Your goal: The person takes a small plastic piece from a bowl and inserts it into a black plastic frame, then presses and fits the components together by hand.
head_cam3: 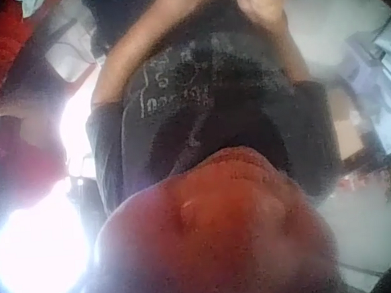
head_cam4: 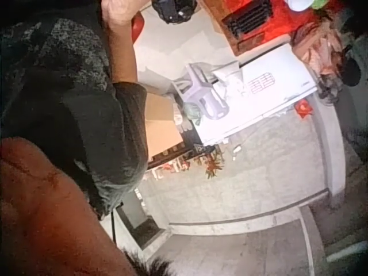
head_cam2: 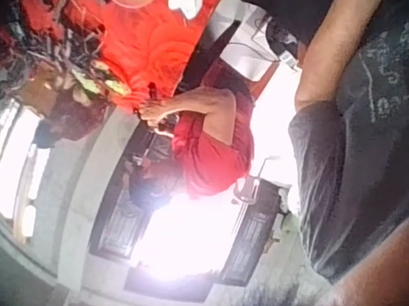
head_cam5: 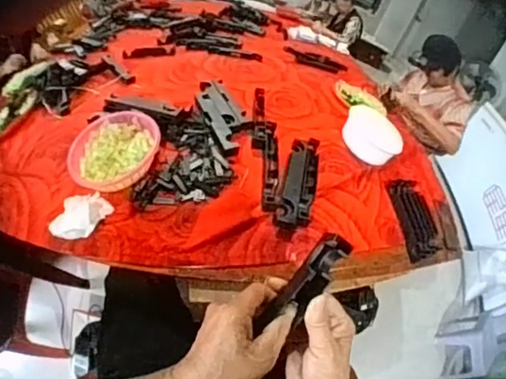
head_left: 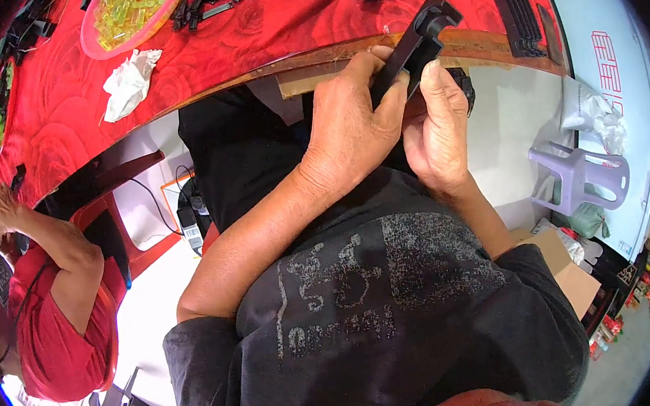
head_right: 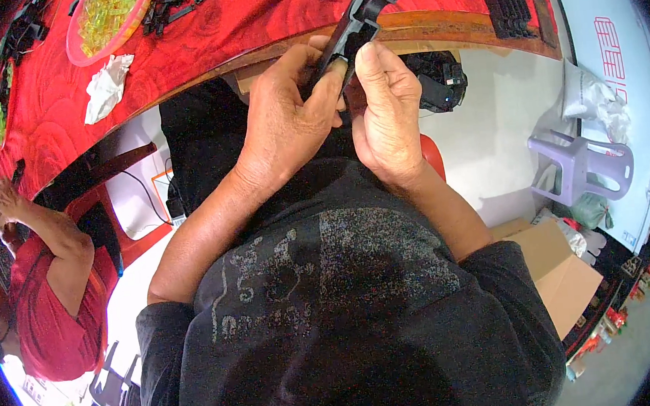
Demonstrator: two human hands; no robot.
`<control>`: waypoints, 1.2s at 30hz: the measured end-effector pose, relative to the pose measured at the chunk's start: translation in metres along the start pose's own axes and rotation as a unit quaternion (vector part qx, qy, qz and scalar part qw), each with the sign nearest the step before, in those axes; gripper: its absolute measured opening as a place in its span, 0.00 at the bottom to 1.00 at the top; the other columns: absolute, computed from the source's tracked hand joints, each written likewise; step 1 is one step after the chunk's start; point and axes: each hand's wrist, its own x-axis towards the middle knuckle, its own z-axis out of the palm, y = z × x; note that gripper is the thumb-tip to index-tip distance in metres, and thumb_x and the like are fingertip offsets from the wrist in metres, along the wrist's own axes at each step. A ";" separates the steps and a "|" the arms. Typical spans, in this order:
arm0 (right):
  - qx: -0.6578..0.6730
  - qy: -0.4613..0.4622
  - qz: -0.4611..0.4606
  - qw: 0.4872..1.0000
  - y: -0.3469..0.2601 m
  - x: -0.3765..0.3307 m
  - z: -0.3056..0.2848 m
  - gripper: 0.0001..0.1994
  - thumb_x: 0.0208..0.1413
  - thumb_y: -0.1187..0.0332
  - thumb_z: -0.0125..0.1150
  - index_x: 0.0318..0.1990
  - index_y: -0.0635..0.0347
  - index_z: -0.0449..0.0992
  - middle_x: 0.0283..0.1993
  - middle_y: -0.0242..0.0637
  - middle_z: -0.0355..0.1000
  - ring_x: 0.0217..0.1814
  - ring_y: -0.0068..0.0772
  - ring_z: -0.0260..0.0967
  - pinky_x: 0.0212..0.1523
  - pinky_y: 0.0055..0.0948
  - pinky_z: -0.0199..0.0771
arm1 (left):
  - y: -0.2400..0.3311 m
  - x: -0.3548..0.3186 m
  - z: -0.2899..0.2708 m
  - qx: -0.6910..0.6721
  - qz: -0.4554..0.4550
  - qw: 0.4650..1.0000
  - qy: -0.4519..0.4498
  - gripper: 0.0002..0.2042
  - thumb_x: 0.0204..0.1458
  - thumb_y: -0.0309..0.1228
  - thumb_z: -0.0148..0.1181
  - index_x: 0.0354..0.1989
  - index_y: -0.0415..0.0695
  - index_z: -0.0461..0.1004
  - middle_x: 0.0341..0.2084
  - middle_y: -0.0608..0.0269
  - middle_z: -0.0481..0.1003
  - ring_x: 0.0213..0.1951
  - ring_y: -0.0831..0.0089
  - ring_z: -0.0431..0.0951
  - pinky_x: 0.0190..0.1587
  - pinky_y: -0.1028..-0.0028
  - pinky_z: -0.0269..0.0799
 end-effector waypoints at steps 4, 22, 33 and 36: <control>-0.005 0.000 -0.003 1.000 0.000 0.000 0.000 0.19 0.70 0.57 0.50 0.50 0.68 0.75 0.47 0.41 0.78 0.35 0.21 0.71 0.30 0.22 0.71 | 0.001 0.001 -0.002 0.030 -0.003 1.000 -0.001 0.11 0.59 0.27 0.58 0.47 0.34 0.74 0.26 0.65 0.76 0.23 0.84 0.75 0.24 0.80 0.72; 0.014 -0.004 0.005 1.000 0.000 0.001 0.000 0.17 0.70 0.58 0.51 0.47 0.66 0.75 0.42 0.37 0.77 0.30 0.19 0.68 0.25 0.22 0.68 | 0.001 0.001 -0.001 0.013 -0.010 1.000 -0.001 0.11 0.58 0.25 0.55 0.47 0.33 0.73 0.26 0.61 0.77 0.25 0.81 0.76 0.26 0.77 0.75; 0.014 0.026 0.013 0.999 0.006 0.001 -0.001 0.16 0.69 0.59 0.52 0.47 0.65 0.77 0.39 0.33 0.76 0.31 0.17 0.67 0.29 0.21 0.69 | 0.003 -0.003 -0.001 0.057 -0.004 0.998 0.018 0.10 0.57 0.24 0.56 0.45 0.31 0.74 0.22 0.56 0.77 0.22 0.77 0.77 0.24 0.74 0.72; 0.007 0.026 0.013 1.000 0.008 0.000 0.000 0.14 0.69 0.61 0.53 0.46 0.64 0.77 0.35 0.28 0.74 0.30 0.15 0.65 0.30 0.20 0.67 | 0.000 -0.003 0.000 0.061 0.016 0.998 0.029 0.10 0.57 0.24 0.56 0.45 0.31 0.73 0.23 0.55 0.78 0.22 0.77 0.78 0.24 0.73 0.73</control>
